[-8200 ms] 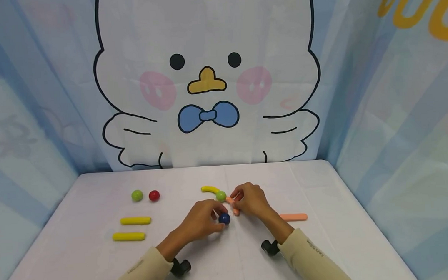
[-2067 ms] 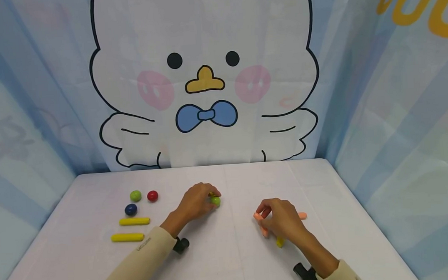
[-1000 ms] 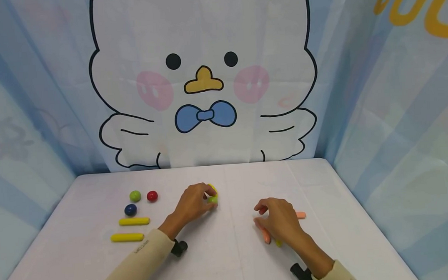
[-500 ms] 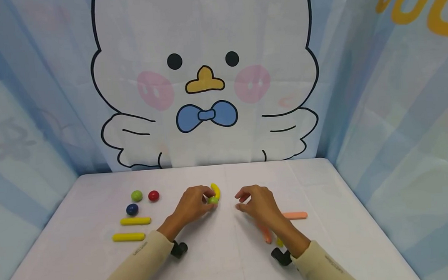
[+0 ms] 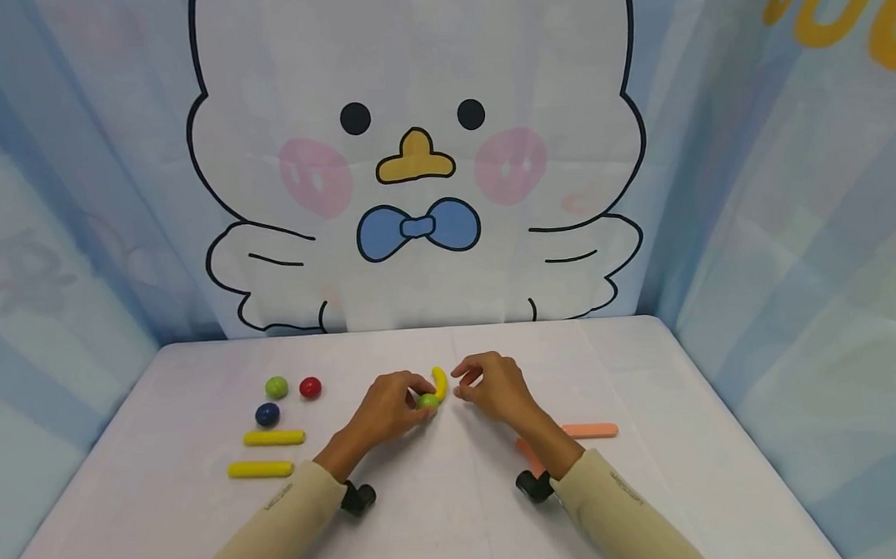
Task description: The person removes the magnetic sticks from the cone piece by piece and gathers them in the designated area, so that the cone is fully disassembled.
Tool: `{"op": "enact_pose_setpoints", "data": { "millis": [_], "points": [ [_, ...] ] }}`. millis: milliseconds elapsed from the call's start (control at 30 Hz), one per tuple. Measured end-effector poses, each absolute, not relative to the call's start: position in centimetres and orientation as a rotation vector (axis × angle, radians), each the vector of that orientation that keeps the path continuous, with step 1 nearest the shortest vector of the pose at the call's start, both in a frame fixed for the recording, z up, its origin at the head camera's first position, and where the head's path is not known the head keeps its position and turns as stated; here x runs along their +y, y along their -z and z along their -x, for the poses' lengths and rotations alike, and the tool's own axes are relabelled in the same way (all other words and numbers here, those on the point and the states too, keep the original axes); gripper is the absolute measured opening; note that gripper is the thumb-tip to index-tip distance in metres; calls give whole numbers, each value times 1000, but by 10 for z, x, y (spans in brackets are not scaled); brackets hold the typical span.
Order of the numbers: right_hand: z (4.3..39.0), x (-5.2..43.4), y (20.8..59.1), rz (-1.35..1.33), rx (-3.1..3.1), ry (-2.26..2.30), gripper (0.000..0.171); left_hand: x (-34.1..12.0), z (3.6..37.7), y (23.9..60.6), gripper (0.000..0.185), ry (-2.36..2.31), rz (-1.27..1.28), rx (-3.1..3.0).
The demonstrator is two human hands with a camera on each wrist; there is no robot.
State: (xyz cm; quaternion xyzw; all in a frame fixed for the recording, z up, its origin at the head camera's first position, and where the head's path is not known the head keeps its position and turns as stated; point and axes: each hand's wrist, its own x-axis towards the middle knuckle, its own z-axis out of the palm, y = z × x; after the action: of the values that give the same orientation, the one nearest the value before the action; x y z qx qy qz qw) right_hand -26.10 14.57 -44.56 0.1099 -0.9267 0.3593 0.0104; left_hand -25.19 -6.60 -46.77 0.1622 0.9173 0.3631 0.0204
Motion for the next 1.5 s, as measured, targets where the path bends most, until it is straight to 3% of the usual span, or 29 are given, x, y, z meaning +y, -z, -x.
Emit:
{"op": "enact_pose_setpoints", "data": {
  "millis": [967, 1500],
  "points": [
    [272, 117, 459, -207, -2945, -1047, 22, -70, 242, 469, 21, -1107, -734, 2776],
    [271, 113, 458, -115, -3004, -1064, 22, -117, 209, 451, 35, -1013, -486, 2901]
  ]
}}
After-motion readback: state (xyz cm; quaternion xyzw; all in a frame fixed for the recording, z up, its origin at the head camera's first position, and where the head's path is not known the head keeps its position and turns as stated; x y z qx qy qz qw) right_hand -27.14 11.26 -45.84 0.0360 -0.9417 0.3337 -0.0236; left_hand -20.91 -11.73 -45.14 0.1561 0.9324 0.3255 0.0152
